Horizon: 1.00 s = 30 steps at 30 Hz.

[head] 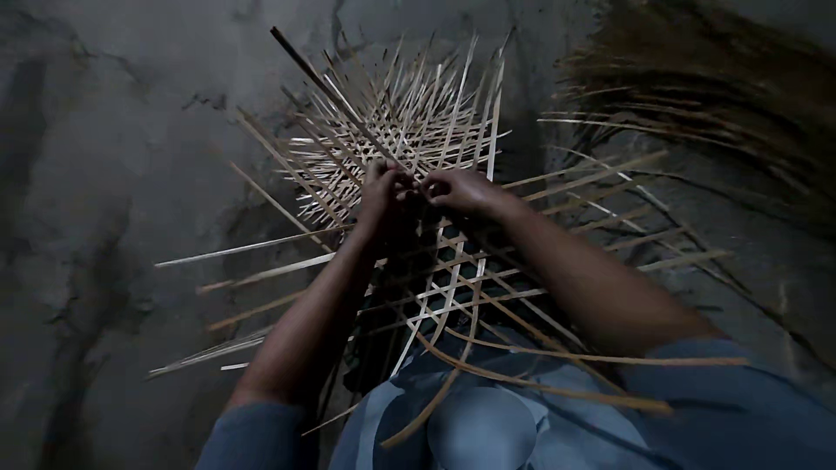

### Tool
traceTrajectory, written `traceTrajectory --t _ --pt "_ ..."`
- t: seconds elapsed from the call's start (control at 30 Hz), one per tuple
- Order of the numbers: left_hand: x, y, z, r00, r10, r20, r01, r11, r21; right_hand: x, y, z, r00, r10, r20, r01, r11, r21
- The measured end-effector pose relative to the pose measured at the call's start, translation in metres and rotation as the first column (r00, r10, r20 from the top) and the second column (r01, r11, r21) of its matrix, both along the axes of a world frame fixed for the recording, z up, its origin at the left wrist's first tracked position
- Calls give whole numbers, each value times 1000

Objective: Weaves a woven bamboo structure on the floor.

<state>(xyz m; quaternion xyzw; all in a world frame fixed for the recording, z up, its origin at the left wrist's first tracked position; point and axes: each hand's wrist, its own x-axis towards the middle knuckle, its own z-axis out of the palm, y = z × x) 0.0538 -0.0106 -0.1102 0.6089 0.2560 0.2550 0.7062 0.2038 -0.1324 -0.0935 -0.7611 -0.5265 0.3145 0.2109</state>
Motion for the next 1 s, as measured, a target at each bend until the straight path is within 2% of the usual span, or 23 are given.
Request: traceTrajectory --t 0.03,0.07,0.1,0.13,0.17,0.2,0.23,0.27,0.33,0.4,0.47,0.53,0.6,0.7,0.77,0.8,0.83,0.87,0.93,1.0 --pt "7 2 -3 998 36 -48 -41 993 -107 3 -1 -4 1000 2 -28 -1 1000 24" --pt "12 4 -7 989 29 -142 -42 995 -90 5 -5 -6 998 -12 -60 15 998 53" --pt "16 7 -12 963 -6 -269 11 1000 19 5 -11 -8 995 -44 -93 51 996 75" --pt "19 10 -15 908 -67 -414 136 981 139 5 -17 -10 990 -74 -124 87 991 102" --pt "22 12 -13 839 -148 -524 283 940 189 7 -22 -14 983 -101 -152 120 985 127" --pt "24 11 -9 784 -226 -578 385 908 167 8 -26 -20 978 -125 -168 151 977 148" --pt "24 12 -6 768 -298 -567 432 894 115 7 -28 -22 970 -150 -193 182 970 161" --pt "21 15 -5 794 -353 -496 433 900 52 4 -28 -22 960 -172 -219 210 964 164" --pt "13 19 -10 889 -390 -239 393 919 -37 -1 -25 -19 953 -212 -218 249 955 161" --pt "5 19 -12 906 -415 -89 417 909 5 -6 -18 -16 956 -246 -162 271 949 159" --pt "-1 15 -12 903 -420 -88 428 897 111 -16 -12 -15 949 -306 -79 314 940 134" --pt "-7 9 -6 937 -332 -111 347 921 178 -27 -8 -11 927 -373 -21 373 919 130" --pt "-18 8 2 973 -216 -76 227 957 181 -36 -6 -3 923 -381 54 372 919 131" --pt "-34 18 -2 1000 2 15 -1 998 -57 -46 1 -2 953 -229 201 186 960 209" --pt "-37 22 -2 986 152 -71 -165 959 -230 -45 10 2 978 -76 196 56 992 109" --pt "-36 24 -1 976 176 -127 -203 946 -251 -41 16 5 986 -11 167 5 999 39" --pt "-33 26 0 964 173 -201 -214 955 -207 -36 21 9 993 42 109 -40 999 -15" --pt "-29 27 -1 946 134 -295 -169 981 -97 -30 23 11 997 73 32 -72 997 -30" --pt "-22 28 -1 837 38 -546 84 977 197 -20 23 5 990 116 -83 -114 993 26" --pt "-11 24 8 715 -80 -695 332 913 237 -10 15 -5 974 166 -151 -149 981 122"
